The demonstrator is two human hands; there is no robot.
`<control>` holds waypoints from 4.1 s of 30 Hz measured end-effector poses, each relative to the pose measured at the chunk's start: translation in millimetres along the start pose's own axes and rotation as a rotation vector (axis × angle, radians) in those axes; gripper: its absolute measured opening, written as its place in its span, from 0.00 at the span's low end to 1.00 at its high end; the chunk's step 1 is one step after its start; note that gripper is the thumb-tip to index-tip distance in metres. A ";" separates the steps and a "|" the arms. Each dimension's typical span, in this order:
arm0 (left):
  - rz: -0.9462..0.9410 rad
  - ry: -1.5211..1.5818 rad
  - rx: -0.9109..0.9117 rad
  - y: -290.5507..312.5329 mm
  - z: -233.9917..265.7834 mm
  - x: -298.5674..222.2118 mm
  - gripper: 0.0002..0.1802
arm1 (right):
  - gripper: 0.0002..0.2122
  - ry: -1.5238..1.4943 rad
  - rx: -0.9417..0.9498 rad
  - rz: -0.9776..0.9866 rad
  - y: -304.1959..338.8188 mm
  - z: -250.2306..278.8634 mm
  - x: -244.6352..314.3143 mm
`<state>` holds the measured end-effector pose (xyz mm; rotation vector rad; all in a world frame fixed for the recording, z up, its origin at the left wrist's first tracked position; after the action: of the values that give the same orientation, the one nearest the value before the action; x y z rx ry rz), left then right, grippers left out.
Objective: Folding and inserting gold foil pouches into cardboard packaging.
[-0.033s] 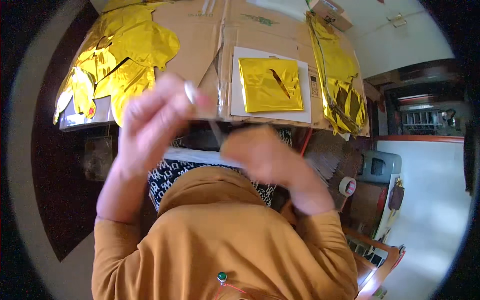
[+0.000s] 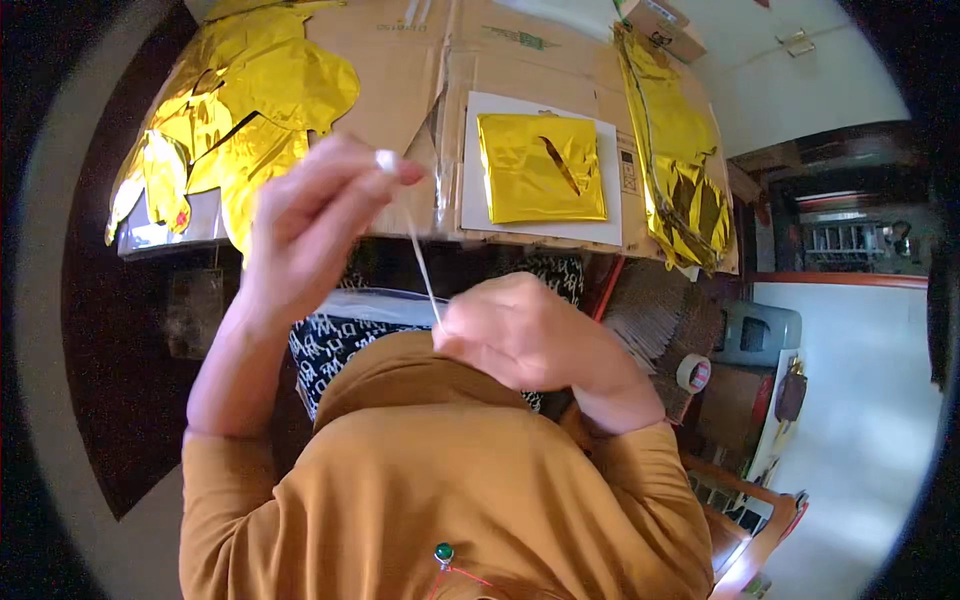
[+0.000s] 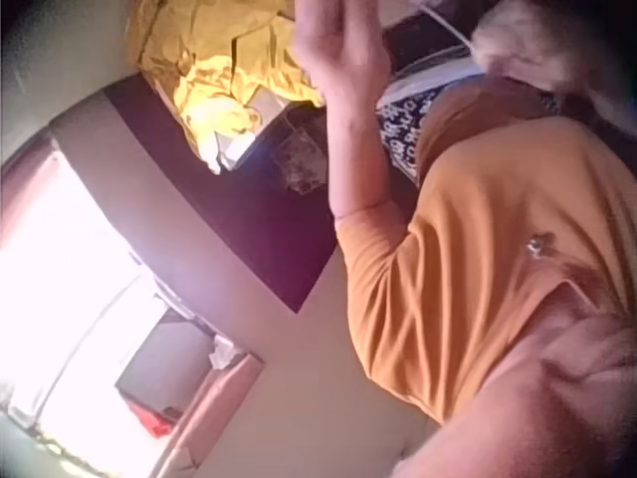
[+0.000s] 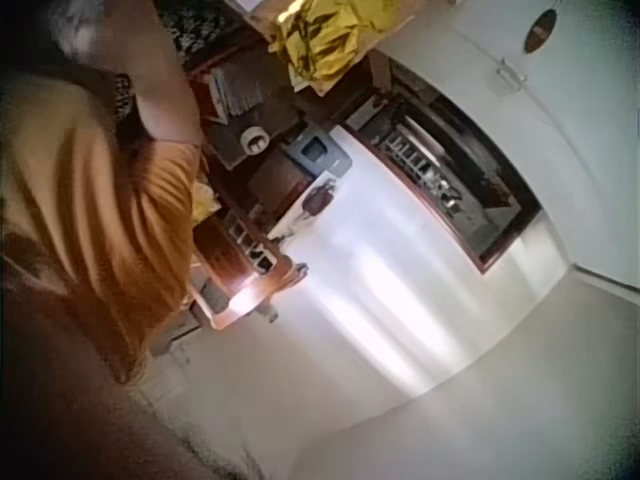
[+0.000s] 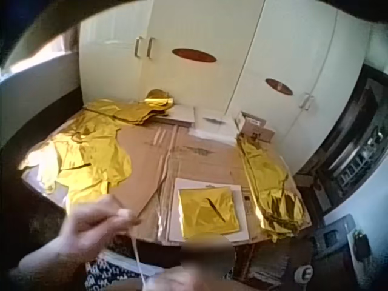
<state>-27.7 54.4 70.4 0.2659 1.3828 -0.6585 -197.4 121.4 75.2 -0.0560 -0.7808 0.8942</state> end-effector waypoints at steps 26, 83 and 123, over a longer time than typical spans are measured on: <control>0.211 -0.059 0.190 13.7 -23.0 25.3 0.07 | 0.06 -0.285 -0.359 0.013 4.6 17.3 -0.5; 0.572 0.865 0.146 22.4 -49.1 45.6 0.12 | 0.08 -0.105 -0.394 -0.443 42.6 -28.3 -42.3; 1.135 0.795 0.670 95.4 -84.7 74.0 0.07 | 0.06 -0.675 -0.217 -0.559 78.9 -56.3 18.4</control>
<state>-39.0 155.8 -36.1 1.8412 1.3959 0.0164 -208.4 200.4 17.1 0.2770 -1.4334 0.2754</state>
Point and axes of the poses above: each hand's wrist, its own y-axis away from the middle knuckle, its own z-axis out of the back of the hand, x = y × z, the point moved 4 cm from there along -y, towards the middle knuckle, and after that the axes turned 6 degrees about z, right-handed, at the moved point
